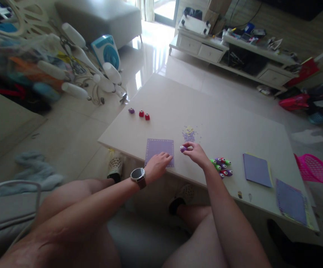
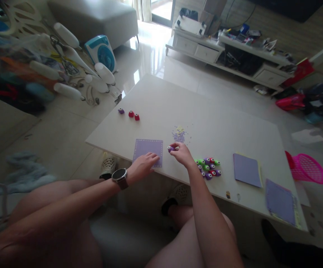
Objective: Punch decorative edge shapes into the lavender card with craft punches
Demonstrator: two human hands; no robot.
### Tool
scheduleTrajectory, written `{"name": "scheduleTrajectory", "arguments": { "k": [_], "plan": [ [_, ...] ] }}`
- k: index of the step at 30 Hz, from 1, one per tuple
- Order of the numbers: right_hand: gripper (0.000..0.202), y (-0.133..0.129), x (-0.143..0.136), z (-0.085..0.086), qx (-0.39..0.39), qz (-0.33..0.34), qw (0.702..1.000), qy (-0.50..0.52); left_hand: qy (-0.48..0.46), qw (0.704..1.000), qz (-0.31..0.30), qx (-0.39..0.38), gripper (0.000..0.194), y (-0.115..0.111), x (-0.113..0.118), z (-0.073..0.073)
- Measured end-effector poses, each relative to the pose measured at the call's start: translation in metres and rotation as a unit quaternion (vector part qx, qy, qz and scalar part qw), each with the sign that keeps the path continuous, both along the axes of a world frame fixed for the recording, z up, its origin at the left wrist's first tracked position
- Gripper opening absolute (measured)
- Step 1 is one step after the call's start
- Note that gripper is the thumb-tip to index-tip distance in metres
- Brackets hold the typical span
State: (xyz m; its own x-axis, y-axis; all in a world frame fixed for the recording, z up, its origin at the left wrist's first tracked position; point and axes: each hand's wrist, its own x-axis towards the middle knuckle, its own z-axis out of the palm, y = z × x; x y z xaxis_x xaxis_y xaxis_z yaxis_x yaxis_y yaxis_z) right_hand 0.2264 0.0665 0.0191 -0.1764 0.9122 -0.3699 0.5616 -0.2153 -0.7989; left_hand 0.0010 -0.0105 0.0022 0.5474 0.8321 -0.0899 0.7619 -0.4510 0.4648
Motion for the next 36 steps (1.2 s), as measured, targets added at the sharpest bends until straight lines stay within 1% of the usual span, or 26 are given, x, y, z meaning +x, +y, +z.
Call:
{"name": "scheduleTrajectory", "arguments": {
  "k": [4,7,13,20,25,29,36],
  "plan": [
    [0.026,-0.002,-0.006,-0.007,0.024,0.063,0.997,-0.044,0.005,1.000,0.002,0.003,0.029,-0.003,-0.005,0.001],
    [0.024,-0.005,-0.008,-0.010,0.050,0.103,0.991,-0.068,0.022,1.000,-0.006,-0.006,0.026,-0.004,-0.008,0.003],
    [0.024,-0.009,-0.012,-0.016,0.054,0.148,0.984,-0.084,0.022,1.000,-0.001,-0.022,0.021,-0.005,-0.011,0.003],
    [0.020,-0.010,-0.013,-0.019,0.043,0.157,0.982,-0.093,0.012,1.000,0.012,-0.025,0.018,-0.004,-0.009,0.002],
    [0.017,-0.010,-0.012,-0.022,0.038,0.156,0.984,-0.078,0.011,1.000,0.014,-0.024,0.017,-0.004,-0.008,0.003],
    [0.019,-0.009,-0.012,-0.024,0.032,0.154,0.985,-0.069,0.009,1.000,0.012,-0.018,0.018,-0.005,-0.008,0.002],
    [0.021,-0.009,-0.013,-0.020,0.019,0.156,0.986,-0.060,0.012,1.000,0.012,-0.016,0.019,-0.004,-0.008,0.002]
  ]
}}
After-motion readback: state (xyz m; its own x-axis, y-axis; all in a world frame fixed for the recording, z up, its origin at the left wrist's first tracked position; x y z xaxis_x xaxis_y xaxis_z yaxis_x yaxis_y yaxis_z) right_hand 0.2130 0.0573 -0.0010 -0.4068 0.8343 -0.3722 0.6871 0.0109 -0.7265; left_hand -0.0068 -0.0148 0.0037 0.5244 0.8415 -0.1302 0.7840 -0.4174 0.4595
